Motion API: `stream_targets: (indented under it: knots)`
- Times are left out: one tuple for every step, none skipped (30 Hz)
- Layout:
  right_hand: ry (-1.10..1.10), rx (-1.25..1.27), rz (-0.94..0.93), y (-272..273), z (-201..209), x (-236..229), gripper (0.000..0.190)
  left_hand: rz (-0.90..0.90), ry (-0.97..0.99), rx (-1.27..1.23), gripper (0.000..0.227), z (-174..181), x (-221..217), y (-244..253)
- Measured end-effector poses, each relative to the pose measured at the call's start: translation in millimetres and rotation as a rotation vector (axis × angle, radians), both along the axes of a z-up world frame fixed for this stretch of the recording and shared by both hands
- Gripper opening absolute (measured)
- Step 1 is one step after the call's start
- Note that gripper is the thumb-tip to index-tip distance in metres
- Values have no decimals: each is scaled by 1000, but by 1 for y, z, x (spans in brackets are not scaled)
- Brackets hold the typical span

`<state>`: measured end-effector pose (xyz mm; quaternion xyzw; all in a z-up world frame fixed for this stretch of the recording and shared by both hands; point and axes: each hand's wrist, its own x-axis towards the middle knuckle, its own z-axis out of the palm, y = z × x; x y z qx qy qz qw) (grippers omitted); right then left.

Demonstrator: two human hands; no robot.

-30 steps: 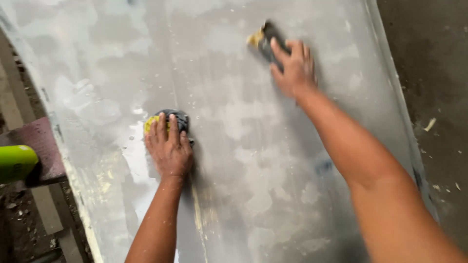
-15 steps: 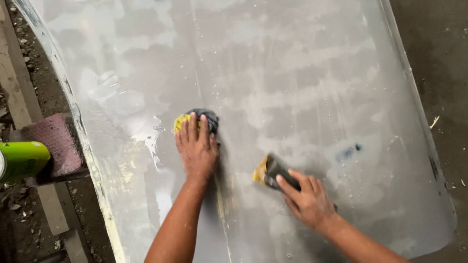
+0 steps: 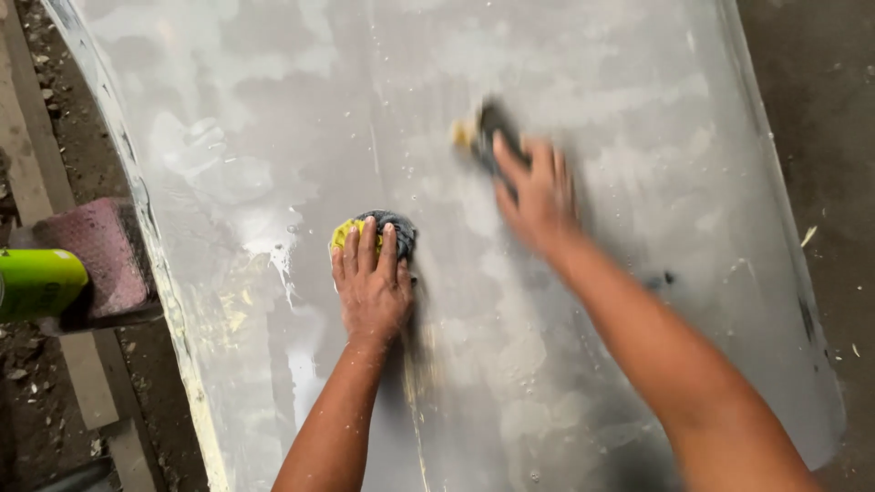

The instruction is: The person scrubs a large, flat, grey surface using a yellow cloth in the left hand and a black scraper in the right hand. The person repeatedly wipes and scrapes the surface, occasionally dipping the tools into a green bucket of water to rinse them.

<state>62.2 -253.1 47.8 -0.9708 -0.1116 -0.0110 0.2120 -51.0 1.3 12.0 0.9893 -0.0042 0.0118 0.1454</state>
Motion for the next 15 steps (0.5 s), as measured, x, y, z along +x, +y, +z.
stream_targets:
  knots:
    - [-8, -7, -6, -9, 2, -45, 65, -6, -8, -7, 59, 0, 2, -2]
    - [-6, -6, 25, -18, 6, -92, 63, -8, -4, 5, 59, -1, 4, -3]
    - [6, 0, 63, -25, 14, -145, 61, -3, 8, 22, 59, -2, 1, -2]
    - [8, -3, 63, -34, 11, -178, 61, -3, 10, 19, 59, 0, 1, -3]
    - [32, -1, 42, -42, 6, -208, 62, 3, 17, 12, 59, 2, 2, -2]
    - [57, 0, 21, -50, 1, -237, 62, 10, 25, 6, 59, 3, 4, -1]
    - [62, -2, 18, -49, -1, -222, 62, 7, 30, 3, 59, 3, 3, -3]
    - [32, -6, 50, -48, -4, -207, 62, 5, 18, 17, 59, 3, 2, -5]
    - [-8, -4, 88, -45, -9, -186, 61, 9, -3, 37, 59, 3, 5, -4]
    - [-11, -1, 93, -39, -14, -139, 61, 14, -7, 40, 59, 3, 8, -4]
    - [-25, -16, 47, -30, -20, -98, 64, 17, 7, 11, 58, 5, 4, -2]
    - [-39, -32, 1, -21, -27, -57, 67, 21, 20, -18, 58, 6, 1, -1]
    - [-38, -28, -2, -15, -32, -9, 67, 18, 21, -14, 58, 4, 1, -2]
    - [-65, -17, -31, -10, -37, 39, 66, 15, 11, -4, 58, 3, 2, -4]
    - [-96, -6, -61, -5, -41, 89, 64, 12, -3, 6, 58, 1, 4, -5]
